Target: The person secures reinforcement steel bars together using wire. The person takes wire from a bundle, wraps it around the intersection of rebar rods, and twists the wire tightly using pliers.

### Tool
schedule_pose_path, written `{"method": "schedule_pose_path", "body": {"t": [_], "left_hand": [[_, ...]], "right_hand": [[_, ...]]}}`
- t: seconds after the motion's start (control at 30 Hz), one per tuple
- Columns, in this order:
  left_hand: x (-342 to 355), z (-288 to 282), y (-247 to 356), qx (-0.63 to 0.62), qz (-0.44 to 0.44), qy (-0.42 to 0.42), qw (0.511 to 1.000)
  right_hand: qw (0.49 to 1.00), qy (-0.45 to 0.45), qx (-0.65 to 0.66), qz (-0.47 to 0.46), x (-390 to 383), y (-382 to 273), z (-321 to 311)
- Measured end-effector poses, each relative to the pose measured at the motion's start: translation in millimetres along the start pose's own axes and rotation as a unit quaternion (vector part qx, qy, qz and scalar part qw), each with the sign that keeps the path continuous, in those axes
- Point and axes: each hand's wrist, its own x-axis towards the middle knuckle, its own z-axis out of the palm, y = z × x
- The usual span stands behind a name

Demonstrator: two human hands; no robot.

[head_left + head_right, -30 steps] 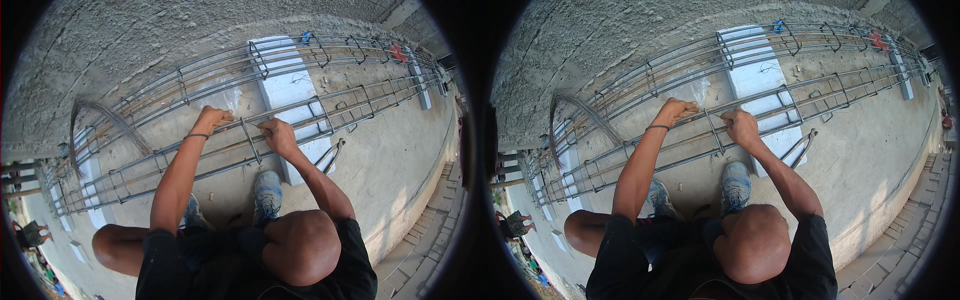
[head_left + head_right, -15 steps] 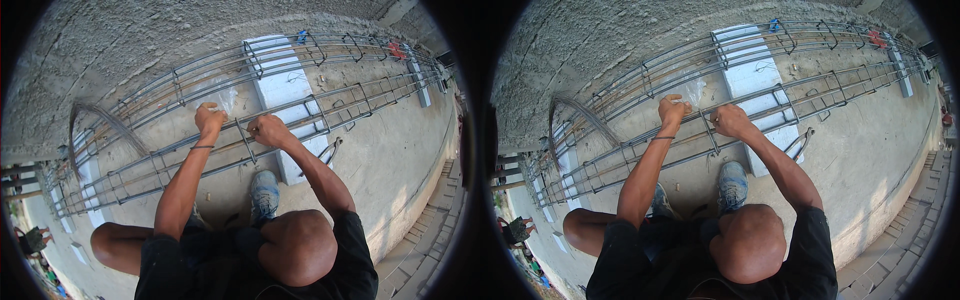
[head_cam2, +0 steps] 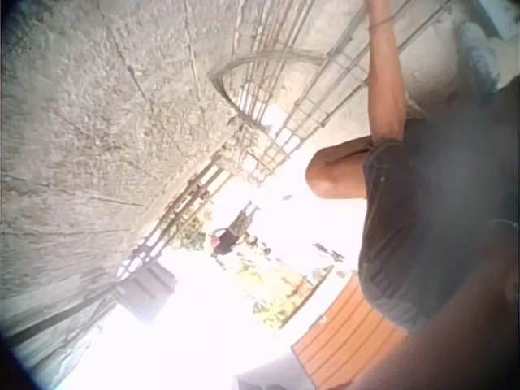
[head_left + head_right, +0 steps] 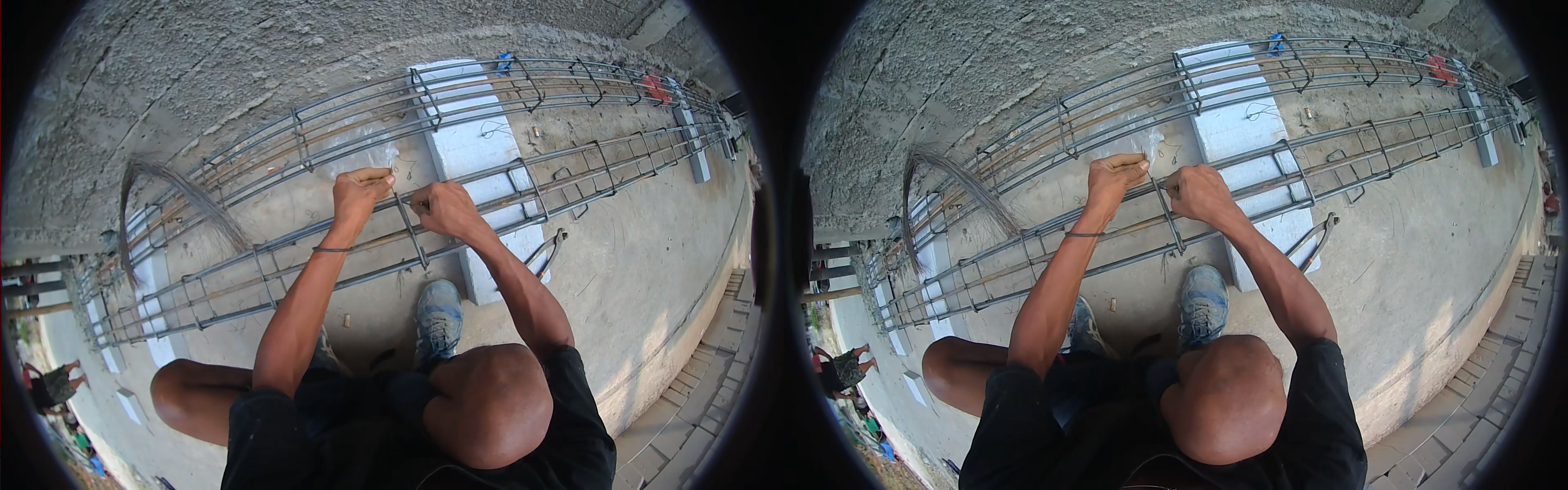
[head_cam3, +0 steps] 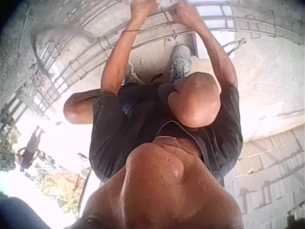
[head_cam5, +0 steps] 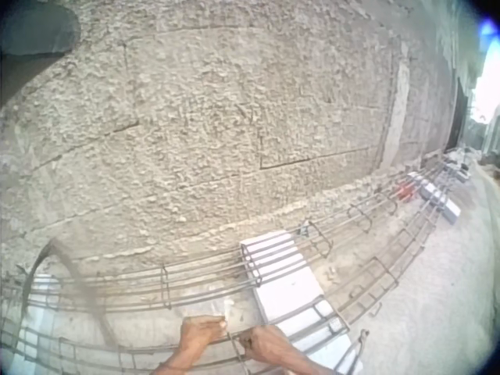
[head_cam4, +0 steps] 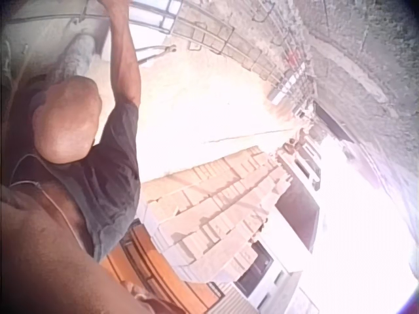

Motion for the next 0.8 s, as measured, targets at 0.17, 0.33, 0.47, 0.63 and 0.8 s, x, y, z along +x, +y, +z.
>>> {"method": "schedule_pose_path", "body": {"t": [0.17,0.33,0.47,0.63,0.8], "left_hand": [[4,-7,-5,0.134,0.036,0.035,0.990],[3,8,-14,0.263,0.070,0.056,0.961],[2,1,-28,0.144,0.002,0.059,0.988],[-21,11,-28,0.289,0.367,0.073,0.881],[-42,27,-43,0.297,0.402,0.112,0.859]], "right_hand": [[0.998,-0.012,-0.049,-0.044,8,3,-11],[0.998,-0.014,-0.022,-0.051,-5,22,-11],[0.998,-0.015,-0.058,-0.013,-10,5,-10],[0.986,-0.032,0.141,0.080,30,-7,-26],[0.973,-0.116,0.133,0.152,87,-24,-21]]}}
